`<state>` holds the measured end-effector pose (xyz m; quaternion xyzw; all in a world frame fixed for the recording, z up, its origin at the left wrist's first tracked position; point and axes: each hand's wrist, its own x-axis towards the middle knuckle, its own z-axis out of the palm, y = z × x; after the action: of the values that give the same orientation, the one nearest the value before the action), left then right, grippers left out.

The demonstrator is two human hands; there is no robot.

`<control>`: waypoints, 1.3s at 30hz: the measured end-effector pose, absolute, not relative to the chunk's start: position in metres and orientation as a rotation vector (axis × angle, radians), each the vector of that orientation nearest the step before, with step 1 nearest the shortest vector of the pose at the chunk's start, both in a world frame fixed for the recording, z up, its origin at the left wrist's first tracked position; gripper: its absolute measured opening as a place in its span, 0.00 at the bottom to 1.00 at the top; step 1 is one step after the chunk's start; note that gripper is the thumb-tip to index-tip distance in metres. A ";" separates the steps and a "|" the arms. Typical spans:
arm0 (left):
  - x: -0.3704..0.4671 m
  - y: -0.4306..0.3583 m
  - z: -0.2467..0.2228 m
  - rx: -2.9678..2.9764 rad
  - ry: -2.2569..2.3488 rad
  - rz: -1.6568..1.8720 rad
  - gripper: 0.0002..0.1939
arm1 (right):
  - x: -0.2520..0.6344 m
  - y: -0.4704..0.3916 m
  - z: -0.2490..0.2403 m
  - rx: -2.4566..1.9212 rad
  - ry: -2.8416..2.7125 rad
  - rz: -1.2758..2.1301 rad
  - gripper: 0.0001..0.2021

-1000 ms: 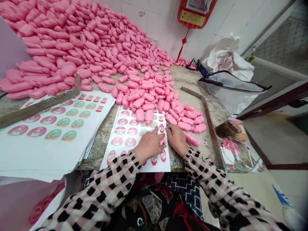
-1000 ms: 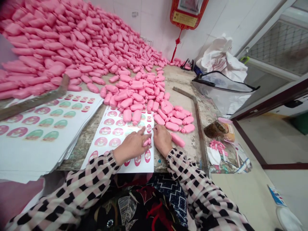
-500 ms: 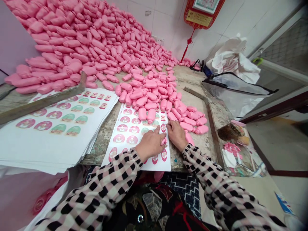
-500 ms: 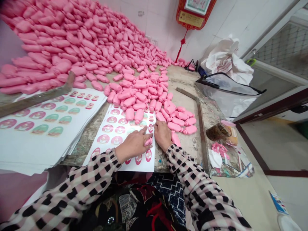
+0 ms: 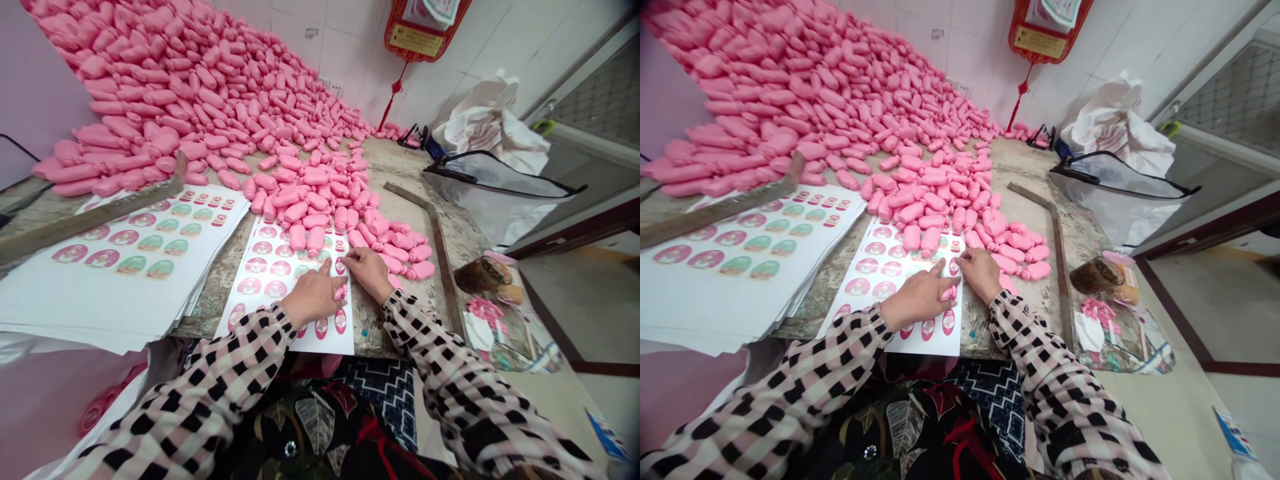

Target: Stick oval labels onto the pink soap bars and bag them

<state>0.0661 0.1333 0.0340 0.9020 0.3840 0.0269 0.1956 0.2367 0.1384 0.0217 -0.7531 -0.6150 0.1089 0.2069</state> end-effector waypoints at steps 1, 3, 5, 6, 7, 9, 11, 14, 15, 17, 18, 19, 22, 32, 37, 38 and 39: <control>0.066 0.133 0.034 2.523 1.078 0.076 0.26 | 0.236 0.138 0.022 -2.078 -1.705 0.299 0.12; 0.066 0.133 0.033 2.516 1.078 0.078 0.26 | 0.235 0.135 0.021 -2.023 -1.698 0.261 0.12; 0.066 0.133 0.032 2.513 1.073 0.084 0.25 | 0.233 0.131 0.021 -1.964 -1.686 0.217 0.12; 0.066 0.133 0.032 2.511 1.071 0.089 0.25 | 0.232 0.129 0.021 -1.939 -1.674 0.205 0.12; 0.066 0.133 0.031 2.508 1.068 0.095 0.25 | 0.232 0.128 0.021 -1.915 -1.661 0.201 0.12; 0.065 0.133 0.031 2.499 1.064 0.110 0.24 | 0.232 0.126 0.022 -1.876 -1.616 0.199 0.13; 0.065 0.132 0.031 2.489 1.056 0.135 0.24 | 0.234 0.125 0.025 -1.848 -1.543 0.186 0.14; 0.062 0.129 0.032 2.468 1.032 0.214 0.23 | 0.237 0.125 0.032 -1.810 -1.447 0.183 0.15; 0.060 0.127 0.033 2.457 1.017 0.253 0.23 | 0.237 0.125 0.035 -1.792 -1.437 0.201 0.15; 0.055 0.124 0.034 2.442 0.990 0.330 0.23 | 0.236 0.122 0.042 -1.733 -1.437 0.249 0.14; 0.051 0.123 0.035 2.415 0.991 0.391 0.23 | 0.234 0.119 0.046 -1.697 -1.439 0.274 0.14; 0.048 0.121 0.036 2.316 0.998 0.486 0.23 | 0.231 0.116 0.050 -1.662 -1.437 0.298 0.13; 0.036 0.116 0.042 1.778 0.997 0.773 0.24 | 0.218 0.104 0.062 -1.599 -1.410 0.373 0.14; 0.012 0.101 0.053 0.503 0.720 0.780 0.26 | 0.152 0.070 0.086 -1.412 -1.418 0.671 0.11; 0.009 0.098 0.055 0.515 0.677 0.786 0.27 | 0.139 0.064 0.087 -1.427 -1.478 0.655 0.09; 0.009 0.097 0.055 0.518 0.666 0.785 0.27 | 0.138 0.063 0.087 -1.432 -1.484 0.657 0.10; 0.008 0.097 0.056 0.524 0.656 0.782 0.28 | 0.137 0.062 0.086 -1.437 -1.488 0.659 0.10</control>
<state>0.0079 0.0972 0.0558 0.2480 0.3104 0.3701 0.8397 0.1370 0.0623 0.0861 -0.5856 -0.6062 0.2685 0.4665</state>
